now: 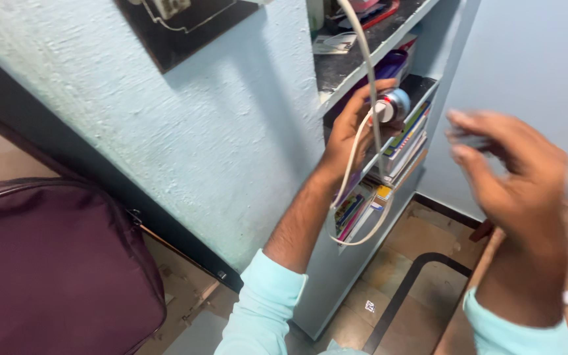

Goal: The person picks up a white charging case and a small cylindrical device from a table, then plugs a white USB cable into a wall socket and connects it to the cylindrical device. The person also handles a white power adapter and places it on a shelf.

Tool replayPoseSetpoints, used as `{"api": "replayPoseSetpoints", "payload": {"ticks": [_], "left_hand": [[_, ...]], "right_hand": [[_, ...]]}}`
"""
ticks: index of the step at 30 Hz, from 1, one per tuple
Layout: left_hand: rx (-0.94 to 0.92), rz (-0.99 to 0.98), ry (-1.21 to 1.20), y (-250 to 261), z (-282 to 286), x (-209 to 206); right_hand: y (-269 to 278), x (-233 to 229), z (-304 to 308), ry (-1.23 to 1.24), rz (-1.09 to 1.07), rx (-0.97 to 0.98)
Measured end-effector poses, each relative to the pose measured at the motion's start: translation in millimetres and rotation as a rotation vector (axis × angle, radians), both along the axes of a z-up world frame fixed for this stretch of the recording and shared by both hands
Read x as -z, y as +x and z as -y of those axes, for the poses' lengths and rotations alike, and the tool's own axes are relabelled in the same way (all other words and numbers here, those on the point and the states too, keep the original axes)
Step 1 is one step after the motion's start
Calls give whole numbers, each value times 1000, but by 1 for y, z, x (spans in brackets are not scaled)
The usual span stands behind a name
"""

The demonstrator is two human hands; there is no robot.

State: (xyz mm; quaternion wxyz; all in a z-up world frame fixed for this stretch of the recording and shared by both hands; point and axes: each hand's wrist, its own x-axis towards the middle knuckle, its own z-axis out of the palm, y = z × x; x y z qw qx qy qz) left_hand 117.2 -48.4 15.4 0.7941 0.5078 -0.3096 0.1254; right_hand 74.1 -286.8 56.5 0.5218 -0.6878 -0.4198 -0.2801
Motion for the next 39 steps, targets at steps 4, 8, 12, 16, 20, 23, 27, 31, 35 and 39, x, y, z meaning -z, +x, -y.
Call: {"api": "replayPoseSetpoints", "payload": {"ticks": [4, 8, 12, 16, 20, 23, 27, 31, 35, 39], "left_hand": [[102, 56, 183, 5, -2, -11], [-14, 0, 286, -2, -12, -18], [-134, -67, 330, -2, -12, -21], [-12, -115, 173, -6, -18, -17], [206, -224, 215, -21, -19, 8], [327, -257, 306, -29, -18, 36], [348, -319, 175, -34, -24, 72], [398, -394, 162, -48, -25, 112], [572, -484, 73, -66, -19, 145], [807, -434, -399, -76, -22, 152]], "right_hand": [[41, -21, -33, -215, 176, 47], [54, -27, -42, -287, 245, 62], [72, -29, -49, -394, 319, 63], [97, -34, -58, -253, 270, -47], [138, -36, -85, 87, -168, -465], [169, -36, -119, -5, -300, -476], [192, -31, -158, -188, -231, -368], [206, -25, -180, -260, -220, -289], [213, -16, -187, -269, -311, -247], [220, -14, -191, -226, -278, -156]]}}
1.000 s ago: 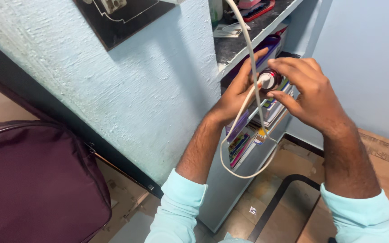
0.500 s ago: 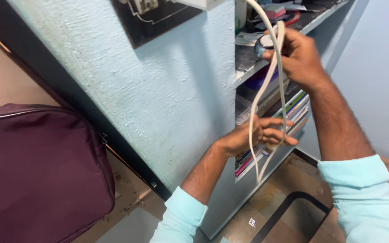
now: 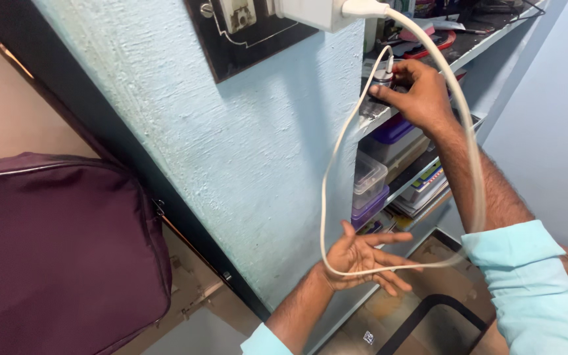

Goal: The person picks up a white charging case and a small cylindrical device from a table, then plugs a white USB cable into a wall socket and connects it to the cylindrical device. The person also handles a white power adapter and places it on a shelf.

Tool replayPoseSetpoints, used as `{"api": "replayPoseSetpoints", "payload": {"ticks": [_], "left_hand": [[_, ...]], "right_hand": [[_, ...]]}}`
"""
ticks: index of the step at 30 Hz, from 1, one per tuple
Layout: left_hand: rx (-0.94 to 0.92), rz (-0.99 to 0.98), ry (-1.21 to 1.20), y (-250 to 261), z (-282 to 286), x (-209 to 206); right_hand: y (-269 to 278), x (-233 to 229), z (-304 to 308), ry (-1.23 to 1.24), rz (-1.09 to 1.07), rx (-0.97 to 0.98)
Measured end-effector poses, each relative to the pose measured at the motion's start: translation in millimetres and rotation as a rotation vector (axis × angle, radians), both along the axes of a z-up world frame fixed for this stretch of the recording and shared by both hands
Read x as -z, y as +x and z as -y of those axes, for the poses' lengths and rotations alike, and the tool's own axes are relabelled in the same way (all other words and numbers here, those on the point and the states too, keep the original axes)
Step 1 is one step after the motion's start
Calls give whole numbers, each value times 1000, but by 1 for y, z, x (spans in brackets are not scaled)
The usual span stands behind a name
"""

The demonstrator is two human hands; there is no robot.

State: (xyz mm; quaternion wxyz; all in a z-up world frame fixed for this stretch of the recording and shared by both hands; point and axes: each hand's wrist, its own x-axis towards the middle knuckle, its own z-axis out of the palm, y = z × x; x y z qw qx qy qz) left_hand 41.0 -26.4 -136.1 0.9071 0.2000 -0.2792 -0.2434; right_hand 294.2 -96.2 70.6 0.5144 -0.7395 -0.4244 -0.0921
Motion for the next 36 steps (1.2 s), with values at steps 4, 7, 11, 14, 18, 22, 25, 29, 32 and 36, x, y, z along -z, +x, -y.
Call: {"api": "replayPoseSetpoints", "payload": {"ticks": [4, 7, 11, 14, 18, 22, 25, 29, 32, 36], "left_hand": [[-181, 21, -215, -1, 1, -3], [-367, 0, -267, 1, 1, 0], [-560, -110, -228, 10, 7, 14], [-627, -158, -106, 14, 7, 29], [-684, -270, 148, 19, 1, 44], [-704, -319, 231, 16, 5, 43], [-737, -304, 189, 8, 16, 37], [-887, -85, 325, 0, 26, 22], [-998, -59, 490, 4, 27, 12], [-1052, -11, 525, 13, 21, 0]], "right_hand": [[3, 3, -2, -21, 114, 168], [5, 7, -3, 17, 138, 162], [7, 8, -3, 52, 149, 102], [6, 9, -2, 132, 164, -36], [-1, 8, 0, 117, 130, -49], [-8, 0, 1, 41, 118, 25], [-10, -5, -1, 47, 195, -8], [-12, -13, -9, 35, 305, -68], [-11, -15, -13, -59, 238, 10], [-2, -21, -17, -101, 176, -76]]}}
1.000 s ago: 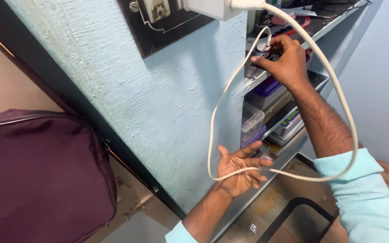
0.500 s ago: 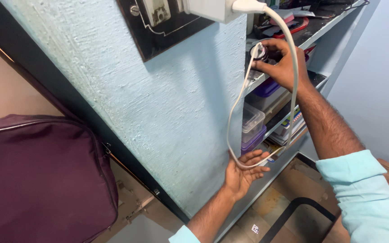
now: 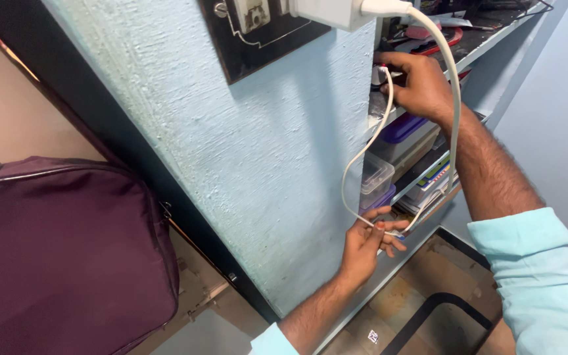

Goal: The person picks up a white charging case and a small cylindrical device from a table, then plugs a white USB cable into a wall socket and connects it to the cylindrical device. The person also handles a white power adapter and places it on a shelf.

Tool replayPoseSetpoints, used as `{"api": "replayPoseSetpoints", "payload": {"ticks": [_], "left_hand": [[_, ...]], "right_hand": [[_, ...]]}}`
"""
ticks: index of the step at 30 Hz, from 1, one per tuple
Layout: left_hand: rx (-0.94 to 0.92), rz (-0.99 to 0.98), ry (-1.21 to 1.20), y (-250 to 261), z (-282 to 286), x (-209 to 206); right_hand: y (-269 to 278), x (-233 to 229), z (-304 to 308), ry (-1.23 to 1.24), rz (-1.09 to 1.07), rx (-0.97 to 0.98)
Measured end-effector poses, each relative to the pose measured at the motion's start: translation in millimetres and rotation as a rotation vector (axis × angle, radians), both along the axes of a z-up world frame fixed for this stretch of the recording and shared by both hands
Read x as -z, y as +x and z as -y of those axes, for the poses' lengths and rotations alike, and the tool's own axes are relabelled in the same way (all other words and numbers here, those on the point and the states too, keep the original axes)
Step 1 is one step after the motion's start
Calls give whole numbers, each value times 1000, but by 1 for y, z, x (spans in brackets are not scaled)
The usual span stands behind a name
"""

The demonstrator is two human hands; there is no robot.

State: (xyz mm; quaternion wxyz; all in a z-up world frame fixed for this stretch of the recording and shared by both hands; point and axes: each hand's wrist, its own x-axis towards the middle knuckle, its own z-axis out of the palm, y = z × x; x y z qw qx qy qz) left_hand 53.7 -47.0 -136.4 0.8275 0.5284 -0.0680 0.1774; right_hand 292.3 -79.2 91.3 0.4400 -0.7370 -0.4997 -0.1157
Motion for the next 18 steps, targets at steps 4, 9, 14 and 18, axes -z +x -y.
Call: {"api": "replayPoseSetpoints", "payload": {"ticks": [4, 9, 14, 18], "left_hand": [[-39, -111, 45, 12, -5, -4], [-72, -185, 183, 16, -1, 7], [-68, -241, 286, 3, -1, 33], [-100, -362, 366, -10, -9, 34]], "right_hand": [[5, 2, -8, 30, 100, -6], [3, -5, -17, 11, 172, 83], [-5, -4, -8, 24, 104, 45], [-8, -6, 4, 13, -11, -24]]}}
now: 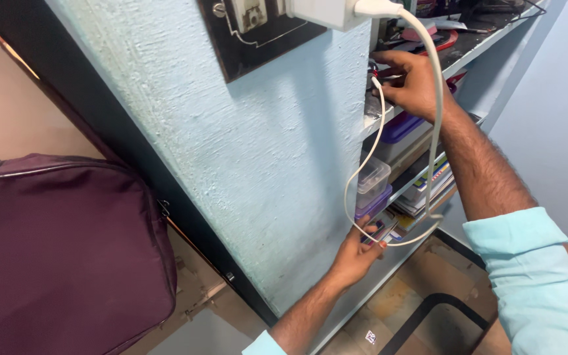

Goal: The person picks up a white charging case and a small cylindrical device from a table, then plugs a white USB cable into a wall socket and connects it to the cylindrical device. The person also handles a white power adapter and places it on a shelf.

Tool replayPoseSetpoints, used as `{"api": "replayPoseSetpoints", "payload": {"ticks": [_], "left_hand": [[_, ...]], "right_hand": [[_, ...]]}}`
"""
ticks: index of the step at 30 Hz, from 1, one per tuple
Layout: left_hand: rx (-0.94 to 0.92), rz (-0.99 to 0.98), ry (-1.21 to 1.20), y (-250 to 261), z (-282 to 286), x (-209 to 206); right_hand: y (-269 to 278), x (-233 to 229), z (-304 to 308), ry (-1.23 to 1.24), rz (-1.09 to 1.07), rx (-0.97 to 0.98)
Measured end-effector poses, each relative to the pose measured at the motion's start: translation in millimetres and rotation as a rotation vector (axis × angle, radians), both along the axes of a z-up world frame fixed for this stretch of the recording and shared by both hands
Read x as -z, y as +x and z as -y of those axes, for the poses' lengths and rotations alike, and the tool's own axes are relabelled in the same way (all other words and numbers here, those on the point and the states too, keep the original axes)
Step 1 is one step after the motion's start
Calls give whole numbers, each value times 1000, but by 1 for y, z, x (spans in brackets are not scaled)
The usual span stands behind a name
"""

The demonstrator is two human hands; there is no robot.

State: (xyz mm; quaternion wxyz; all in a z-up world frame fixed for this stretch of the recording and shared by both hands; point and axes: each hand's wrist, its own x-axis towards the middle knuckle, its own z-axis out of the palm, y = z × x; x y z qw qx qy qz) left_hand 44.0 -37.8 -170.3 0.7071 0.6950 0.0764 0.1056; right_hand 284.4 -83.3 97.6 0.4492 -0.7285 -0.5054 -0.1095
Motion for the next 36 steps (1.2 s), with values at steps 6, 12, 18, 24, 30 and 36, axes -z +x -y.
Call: {"api": "replayPoseSetpoints", "payload": {"ticks": [6, 12, 18, 24, 30, 36], "left_hand": [[-72, 15, 256, -24, -1, -33], [-272, 174, 997, -62, -5, -83], [-258, 167, 626, -73, 3, -140], [-158, 773, 383, -76, 25, -174], [26, 971, 8, -66, 59, -167], [4, 999, -169, -67, 90, -152]], "right_hand": [[-8, -1, 20, -18, -37, 17], [-12, 6, 41, 79, -37, 15], [-29, 43, 67, 468, -127, -84], [-96, 70, 126, 833, -339, -219], [-171, 87, 171, 927, -443, -339], [-221, 102, 195, 892, -390, -286]]}}
